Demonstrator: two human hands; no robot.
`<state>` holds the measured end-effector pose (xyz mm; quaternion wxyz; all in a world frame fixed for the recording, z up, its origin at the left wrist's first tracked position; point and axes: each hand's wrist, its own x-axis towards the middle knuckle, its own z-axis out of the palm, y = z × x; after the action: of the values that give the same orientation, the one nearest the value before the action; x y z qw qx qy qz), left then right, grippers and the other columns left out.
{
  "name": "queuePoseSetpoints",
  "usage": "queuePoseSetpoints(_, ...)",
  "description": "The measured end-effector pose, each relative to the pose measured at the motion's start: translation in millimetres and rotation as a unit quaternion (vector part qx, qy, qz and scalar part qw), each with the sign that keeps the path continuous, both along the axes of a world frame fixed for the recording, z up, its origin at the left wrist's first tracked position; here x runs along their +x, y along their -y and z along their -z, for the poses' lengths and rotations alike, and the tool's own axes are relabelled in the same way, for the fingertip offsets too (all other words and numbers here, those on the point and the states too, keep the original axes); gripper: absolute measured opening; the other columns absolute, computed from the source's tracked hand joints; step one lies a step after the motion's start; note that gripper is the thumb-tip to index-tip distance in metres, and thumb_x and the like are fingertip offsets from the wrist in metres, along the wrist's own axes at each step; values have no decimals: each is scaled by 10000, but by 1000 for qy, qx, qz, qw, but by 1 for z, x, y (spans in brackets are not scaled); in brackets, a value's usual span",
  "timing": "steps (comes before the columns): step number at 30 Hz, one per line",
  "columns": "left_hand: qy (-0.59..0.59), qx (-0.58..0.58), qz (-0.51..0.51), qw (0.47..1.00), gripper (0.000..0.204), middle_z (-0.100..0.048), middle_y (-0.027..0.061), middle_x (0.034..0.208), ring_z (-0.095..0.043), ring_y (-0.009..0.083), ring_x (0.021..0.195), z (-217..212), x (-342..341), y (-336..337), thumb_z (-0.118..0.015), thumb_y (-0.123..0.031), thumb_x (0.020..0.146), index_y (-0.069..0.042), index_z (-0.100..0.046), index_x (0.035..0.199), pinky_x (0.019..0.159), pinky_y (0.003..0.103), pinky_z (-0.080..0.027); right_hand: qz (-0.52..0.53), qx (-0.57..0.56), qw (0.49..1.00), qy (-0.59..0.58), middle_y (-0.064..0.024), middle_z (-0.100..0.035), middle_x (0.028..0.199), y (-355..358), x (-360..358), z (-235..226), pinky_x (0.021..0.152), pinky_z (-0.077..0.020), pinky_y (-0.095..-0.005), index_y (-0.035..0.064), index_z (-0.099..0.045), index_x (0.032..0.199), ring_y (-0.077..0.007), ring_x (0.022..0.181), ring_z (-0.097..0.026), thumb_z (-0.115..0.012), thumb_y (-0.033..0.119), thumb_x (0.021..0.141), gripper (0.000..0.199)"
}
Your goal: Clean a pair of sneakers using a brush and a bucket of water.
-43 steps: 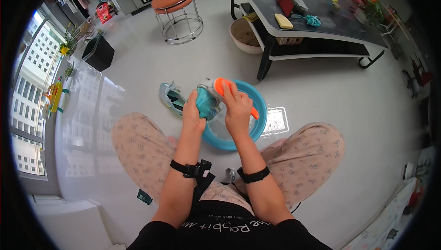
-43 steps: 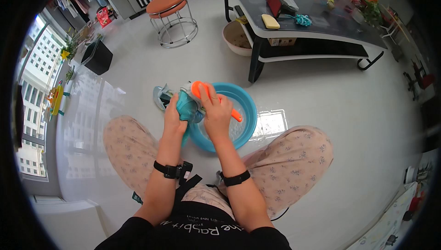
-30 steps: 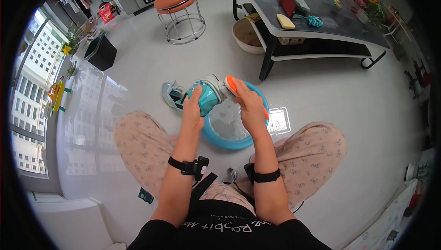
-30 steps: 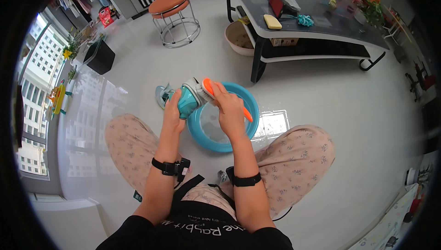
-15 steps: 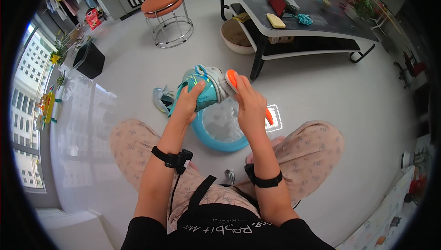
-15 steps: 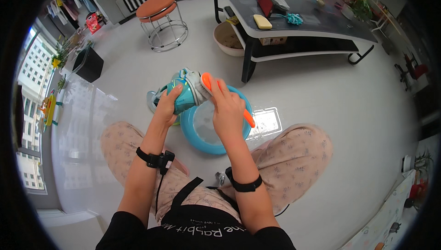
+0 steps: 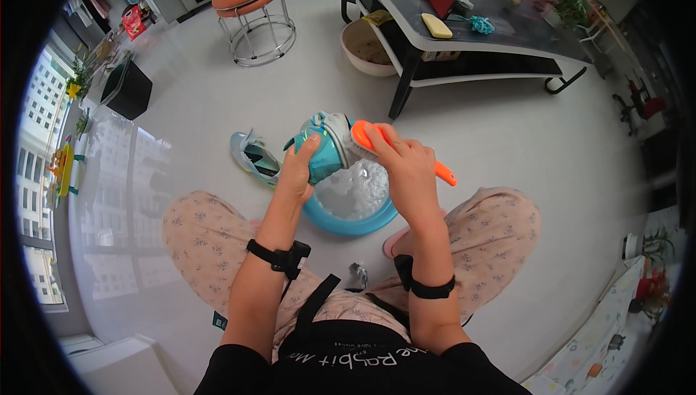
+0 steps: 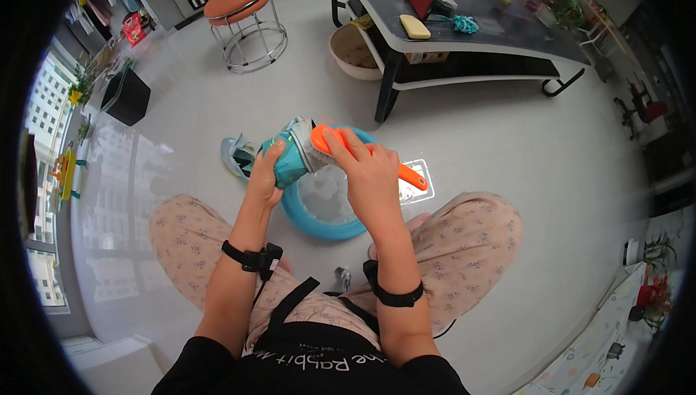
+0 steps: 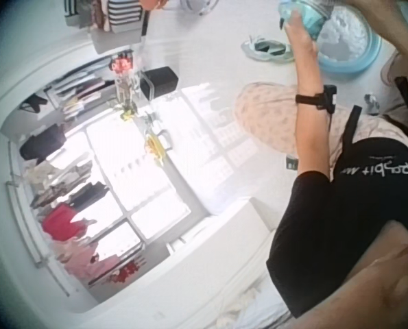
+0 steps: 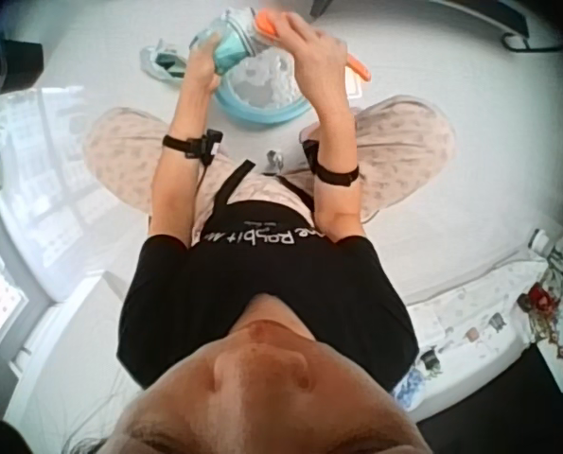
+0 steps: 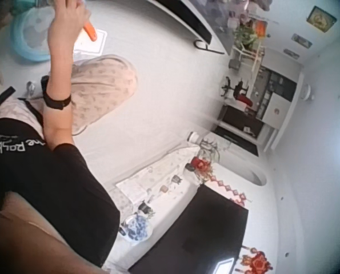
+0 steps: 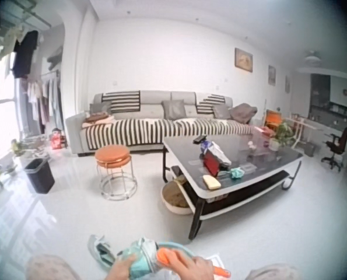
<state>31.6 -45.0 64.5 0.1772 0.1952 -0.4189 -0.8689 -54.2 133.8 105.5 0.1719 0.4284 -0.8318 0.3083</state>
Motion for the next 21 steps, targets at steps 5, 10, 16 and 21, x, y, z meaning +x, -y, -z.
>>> queuePoseSetpoints(5,2,5,5,1000,436,-635,120,1079,-657,203,930,-1,0,-1,-620,-270,894,35,-532,1192,821,332,-551,16,9,1000,9,39,-565,1264,13,3,4,776,-397,-380,195,-571,1272,-229,824,-537,-602,-45,758,568)
queuePoseSetpoints(10,-21,30,10,999,427,-635,120,1092,-653,213,953,-6,2,-3,-611,-275,902,37,-544,1185,840,337,-542,56,-73,992,81,10,-582,1245,6,-8,19,743,-399,-398,165,-551,1282,-261,807,-560,-578,-87,769,572)
queuePoseSetpoints(16,-36,40,-25,998,454,-633,129,1106,-636,226,1004,4,0,5,-596,-286,911,51,-531,1209,891,355,-518,-9,-101,991,84,-28,-594,1237,3,2,7,730,-398,-393,146,-556,1277,-274,815,-569,-589,-99,755,578)
queuePoseSetpoints(21,-35,46,-10,998,401,-636,125,1080,-647,222,960,1,-2,2,-595,-273,910,43,-551,1153,853,345,-535,-40,-121,991,50,-6,-594,1243,11,7,13,772,-395,-371,157,-597,1241,-227,848,-567,-613,-78,729,563)
